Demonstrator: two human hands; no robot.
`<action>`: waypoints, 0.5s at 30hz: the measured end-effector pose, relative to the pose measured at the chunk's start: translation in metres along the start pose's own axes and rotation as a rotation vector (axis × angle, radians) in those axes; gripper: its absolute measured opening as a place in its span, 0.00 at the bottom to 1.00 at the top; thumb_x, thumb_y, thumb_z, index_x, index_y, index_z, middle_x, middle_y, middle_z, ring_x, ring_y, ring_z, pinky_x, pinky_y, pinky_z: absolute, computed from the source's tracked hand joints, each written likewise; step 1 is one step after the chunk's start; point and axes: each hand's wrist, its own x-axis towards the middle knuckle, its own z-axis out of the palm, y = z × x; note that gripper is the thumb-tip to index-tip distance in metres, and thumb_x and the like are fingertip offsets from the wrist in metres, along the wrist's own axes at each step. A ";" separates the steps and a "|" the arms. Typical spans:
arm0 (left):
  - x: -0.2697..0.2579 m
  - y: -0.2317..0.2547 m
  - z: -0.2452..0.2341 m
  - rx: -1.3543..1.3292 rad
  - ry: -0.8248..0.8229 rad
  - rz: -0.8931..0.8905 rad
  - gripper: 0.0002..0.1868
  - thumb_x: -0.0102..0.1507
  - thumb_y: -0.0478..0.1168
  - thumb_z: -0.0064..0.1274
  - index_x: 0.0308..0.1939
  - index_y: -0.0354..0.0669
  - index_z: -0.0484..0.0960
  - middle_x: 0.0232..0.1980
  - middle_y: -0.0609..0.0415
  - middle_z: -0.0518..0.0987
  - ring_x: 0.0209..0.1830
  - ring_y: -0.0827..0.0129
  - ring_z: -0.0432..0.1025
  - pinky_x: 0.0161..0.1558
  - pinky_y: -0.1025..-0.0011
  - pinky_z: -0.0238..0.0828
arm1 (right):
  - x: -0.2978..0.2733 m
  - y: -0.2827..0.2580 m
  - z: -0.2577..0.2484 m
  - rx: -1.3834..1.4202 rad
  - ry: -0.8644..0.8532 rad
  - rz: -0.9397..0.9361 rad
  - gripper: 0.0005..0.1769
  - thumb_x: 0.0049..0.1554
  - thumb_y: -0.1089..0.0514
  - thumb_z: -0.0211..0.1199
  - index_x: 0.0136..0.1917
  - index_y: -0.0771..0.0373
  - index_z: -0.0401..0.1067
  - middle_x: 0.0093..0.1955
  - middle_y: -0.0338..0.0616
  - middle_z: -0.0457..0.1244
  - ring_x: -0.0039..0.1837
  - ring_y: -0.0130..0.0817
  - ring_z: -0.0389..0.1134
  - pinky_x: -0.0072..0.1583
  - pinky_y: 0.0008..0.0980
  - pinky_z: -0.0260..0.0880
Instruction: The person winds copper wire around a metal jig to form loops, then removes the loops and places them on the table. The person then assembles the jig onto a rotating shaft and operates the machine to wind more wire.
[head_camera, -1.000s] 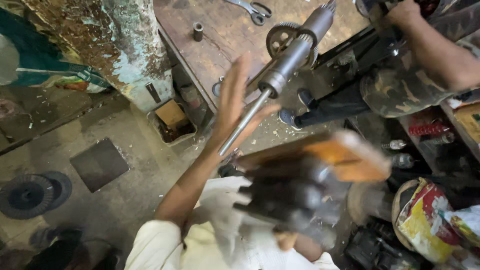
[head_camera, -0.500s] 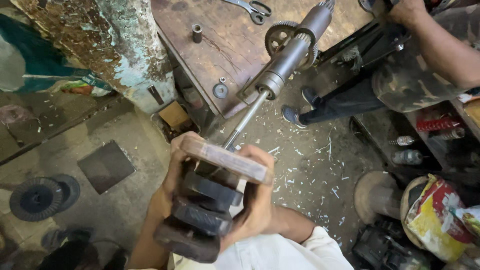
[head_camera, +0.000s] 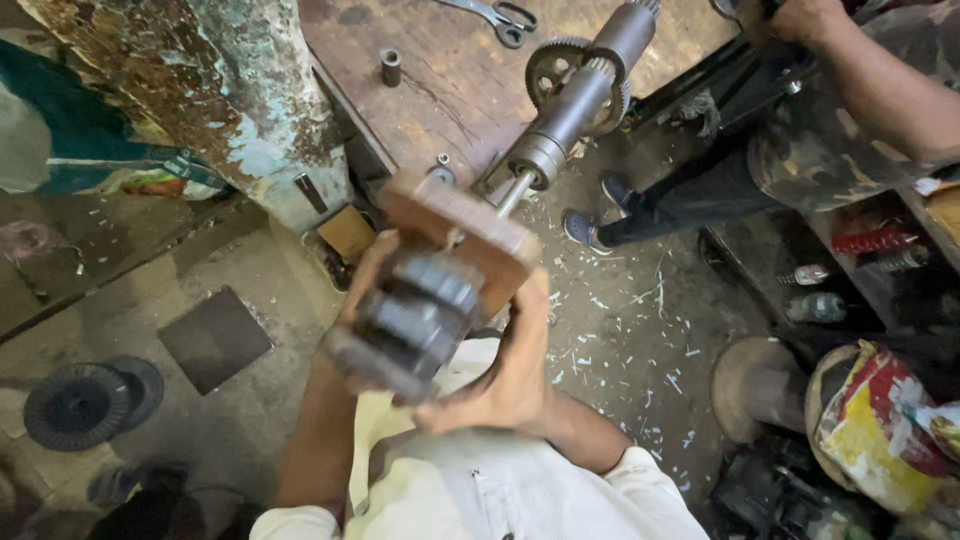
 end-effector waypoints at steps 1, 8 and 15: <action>0.010 -0.002 -0.003 -0.001 -0.054 0.006 0.49 0.58 0.64 0.63 0.73 0.40 0.61 0.69 0.50 0.66 0.70 0.59 0.65 0.68 0.59 0.66 | 0.002 0.010 -0.001 -0.060 0.054 -0.002 0.75 0.37 0.34 0.83 0.82 0.64 0.45 0.73 0.52 0.52 0.76 0.46 0.57 0.76 0.44 0.58; 0.078 -0.046 -0.024 0.016 -0.357 0.326 0.62 0.55 0.70 0.68 0.79 0.41 0.54 0.77 0.53 0.58 0.80 0.59 0.60 0.78 0.58 0.61 | 0.008 0.074 -0.016 -0.407 0.241 0.026 0.75 0.35 0.20 0.71 0.81 0.63 0.47 0.74 0.57 0.47 0.80 0.51 0.47 0.78 0.52 0.48; 0.102 -0.050 -0.045 0.251 -0.409 0.251 0.73 0.48 0.74 0.68 0.82 0.35 0.50 0.77 0.50 0.53 0.81 0.59 0.51 0.82 0.61 0.44 | 0.018 0.095 -0.026 -0.135 0.214 0.016 0.75 0.39 0.28 0.75 0.83 0.59 0.37 0.78 0.57 0.44 0.80 0.48 0.48 0.79 0.48 0.50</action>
